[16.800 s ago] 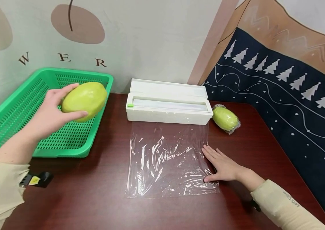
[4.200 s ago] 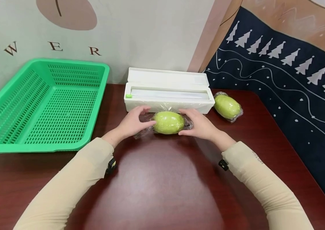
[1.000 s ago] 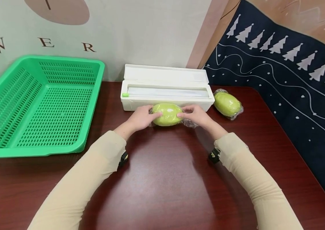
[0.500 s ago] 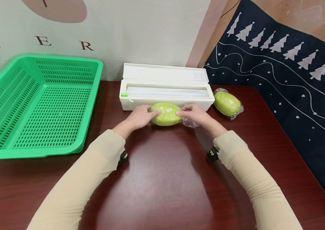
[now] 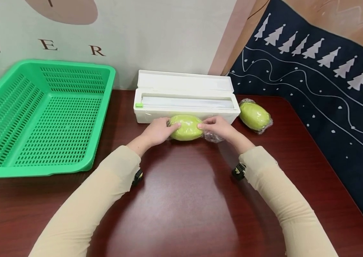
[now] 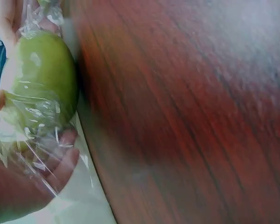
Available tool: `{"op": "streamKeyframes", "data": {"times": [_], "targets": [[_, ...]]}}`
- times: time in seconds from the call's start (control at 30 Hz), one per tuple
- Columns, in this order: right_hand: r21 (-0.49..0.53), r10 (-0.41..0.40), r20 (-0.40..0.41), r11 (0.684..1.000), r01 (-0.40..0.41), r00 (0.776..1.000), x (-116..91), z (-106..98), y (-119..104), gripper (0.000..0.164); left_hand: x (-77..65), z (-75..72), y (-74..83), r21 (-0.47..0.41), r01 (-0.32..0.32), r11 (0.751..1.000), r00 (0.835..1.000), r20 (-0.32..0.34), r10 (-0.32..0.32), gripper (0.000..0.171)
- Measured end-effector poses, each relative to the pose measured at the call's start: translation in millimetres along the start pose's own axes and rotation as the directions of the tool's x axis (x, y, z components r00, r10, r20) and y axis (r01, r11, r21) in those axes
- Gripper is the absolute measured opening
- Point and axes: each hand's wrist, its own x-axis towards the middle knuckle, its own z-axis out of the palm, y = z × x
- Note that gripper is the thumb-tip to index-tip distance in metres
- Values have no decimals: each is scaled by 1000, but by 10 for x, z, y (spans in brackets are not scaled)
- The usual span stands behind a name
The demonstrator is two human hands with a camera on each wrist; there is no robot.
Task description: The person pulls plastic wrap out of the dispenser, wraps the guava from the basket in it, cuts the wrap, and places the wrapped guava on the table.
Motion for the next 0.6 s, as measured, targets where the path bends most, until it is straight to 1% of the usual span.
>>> {"op": "streamKeyframes", "data": {"times": [0.07, 0.13, 0.17, 0.23, 0.3, 0.37, 0.4, 0.43, 0.5, 0.6], "targets": [[15, -26, 6, 1000, 26, 1000, -9, 4, 10, 43, -7, 3, -4, 30, -2, 1000, 1000, -14, 3, 56], [-13, -59, 9, 998, 59, 998, -33, 11, 11, 44, -16, 9, -12, 57, -13, 998, 999, -31, 14, 60], [-41, -78, 7, 996, 78, 997, -46, 16, 14, 46, -21, 16, -14, 67, -17, 998, 999, -41, 19, 62], [-130, -114, -9, 985, 112, 993, -86, 19, 1, 55, -24, 26, -14, 85, -30, 996, 997, -64, 36, 65], [-234, -142, -40, 964, 129, 989, -128, 18, -18, 65, -25, 38, -11, 102, -37, 994, 995, -85, 46, 66], [-294, -170, -81, 946, 140, 982, -171, 15, -36, 72, -29, 54, -6, 107, -28, 994, 995, -96, 38, 69], [-306, -183, -98, 941, 145, 978, -195, 14, -48, 73, -32, 61, -5, 108, -25, 994, 994, -100, 36, 70], [-315, -204, -116, 936, 159, 972, -219, 15, -59, 73, -38, 68, -4, 108, -21, 994, 994, -103, 32, 72], [-334, -266, -152, 920, 203, 952, -255, 25, -73, 67, -50, 83, -4, 112, -15, 994, 993, -111, 28, 75], [-370, -370, -164, 882, 290, 914, -297, 57, -83, 60, -74, 100, -15, 121, -19, 992, 992, -123, 34, 78]]}}
